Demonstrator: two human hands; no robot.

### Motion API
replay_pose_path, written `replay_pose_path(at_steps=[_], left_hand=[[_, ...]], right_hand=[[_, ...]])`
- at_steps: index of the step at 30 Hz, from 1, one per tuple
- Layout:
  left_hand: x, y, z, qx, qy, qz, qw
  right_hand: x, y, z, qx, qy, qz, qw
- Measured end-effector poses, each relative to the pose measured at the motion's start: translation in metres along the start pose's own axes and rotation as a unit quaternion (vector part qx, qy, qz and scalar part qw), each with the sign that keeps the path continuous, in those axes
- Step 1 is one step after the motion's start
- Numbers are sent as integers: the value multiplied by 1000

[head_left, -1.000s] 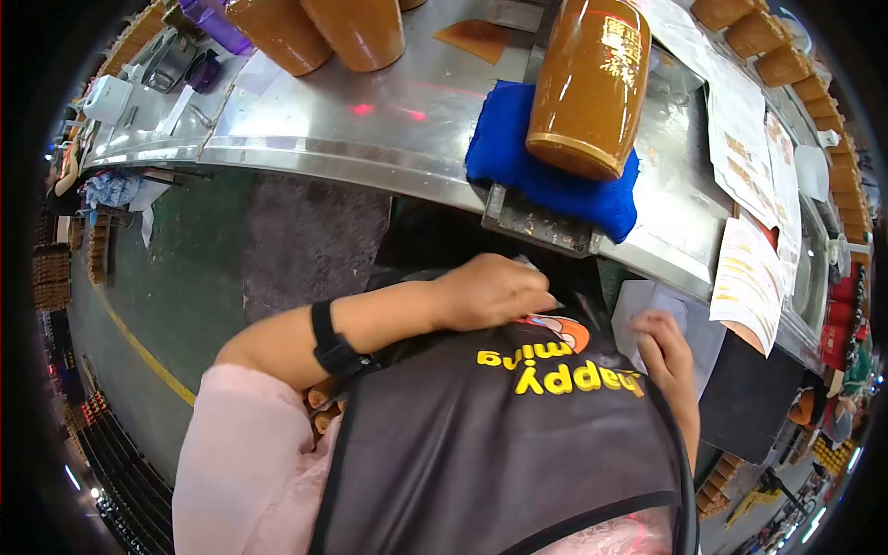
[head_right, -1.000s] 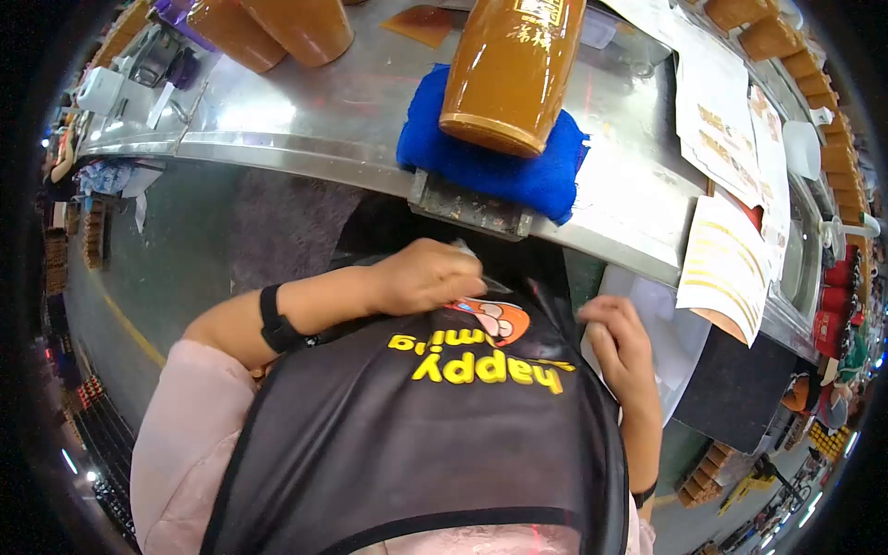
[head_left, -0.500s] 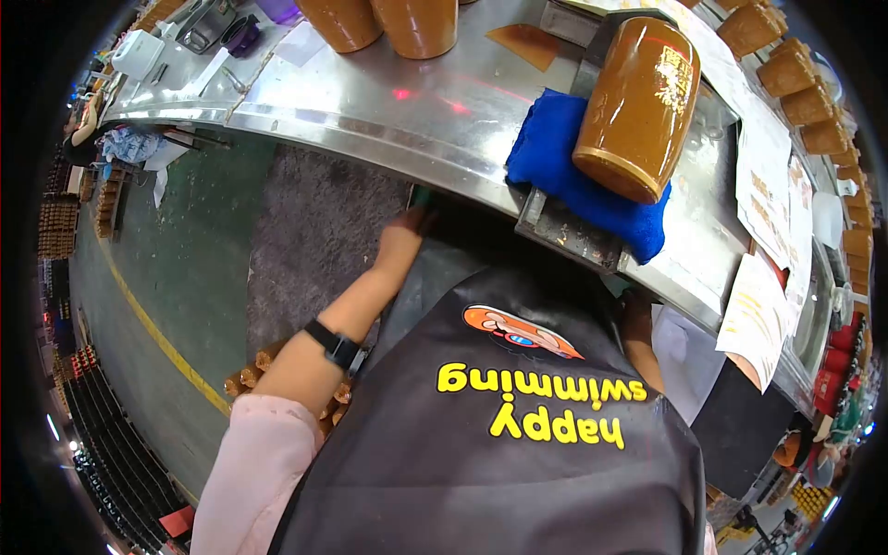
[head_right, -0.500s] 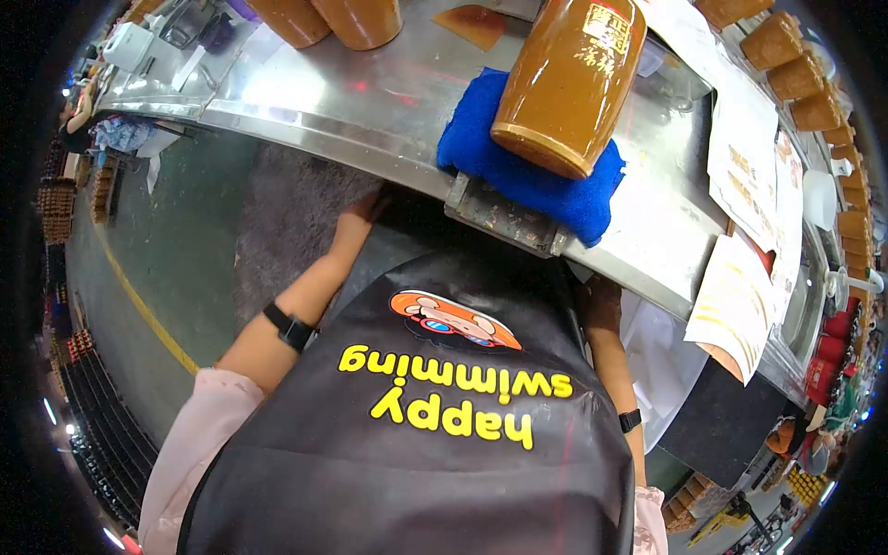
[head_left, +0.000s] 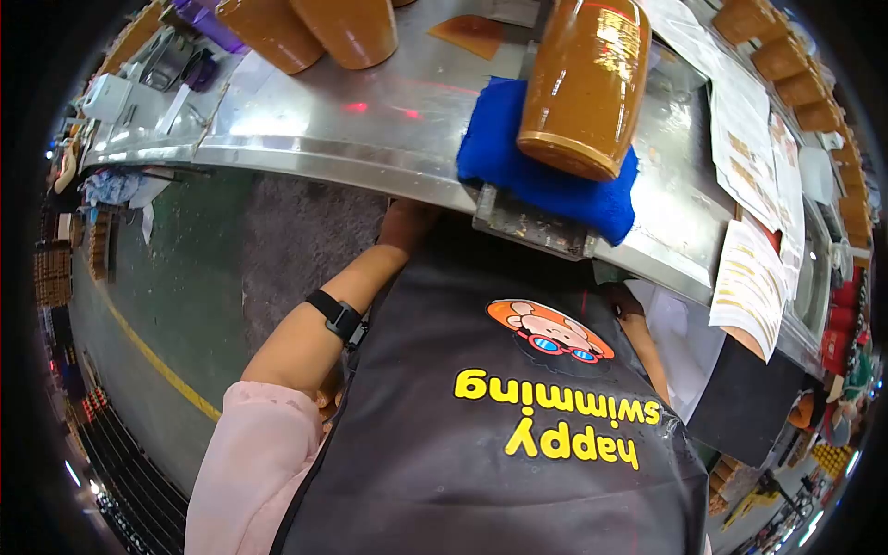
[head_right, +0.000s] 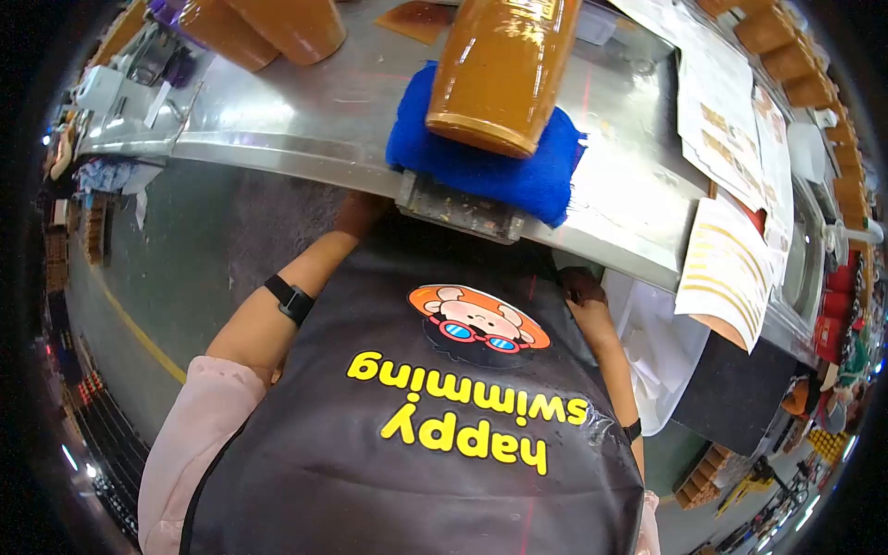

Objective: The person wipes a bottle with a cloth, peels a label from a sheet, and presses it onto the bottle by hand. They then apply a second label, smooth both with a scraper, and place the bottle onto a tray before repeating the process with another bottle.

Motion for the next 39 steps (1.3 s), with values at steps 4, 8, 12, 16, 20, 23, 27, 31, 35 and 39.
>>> replay_pose_path(at_steps=[4,8,12,16,20,23,27,31,35,39], left_hand=[[34,1,50,260,4,336,905],[157,-21,98,392,-218,370,813],[314,55,109,579,-513,172,610],[374,143,124,618,-446,378,526],[365,158,131,623,-378,436,528],[354,155,135,619,-361,446,536],[345,147,139,612,-362,443,547],[342,140,147,602,-368,443,552],[339,134,154,595,-373,442,558],[336,126,161,587,-380,442,563]], right_hand=[[-11,19,-13,100,6,45,994],[-6,41,-19,162,16,-9,987],[2,62,-21,193,19,-38,980],[14,75,-20,207,16,-58,977],[24,82,-18,209,21,-74,975],[28,82,-17,208,22,-83,974],[38,90,-15,205,27,-99,973],[51,100,-17,198,33,-121,972],[61,119,-20,190,31,-145,971],[74,154,-30,180,16,-182,967]])
Point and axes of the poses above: each hand's wrist, its own x-axis away from the middle knuckle, its own z-axis out of the back of the hand, y = z × x, the point moved 2 cm from there along -x, towards the middle knuckle, and after that the axes turned 6 degrees about -z, right-handed, at the moved point
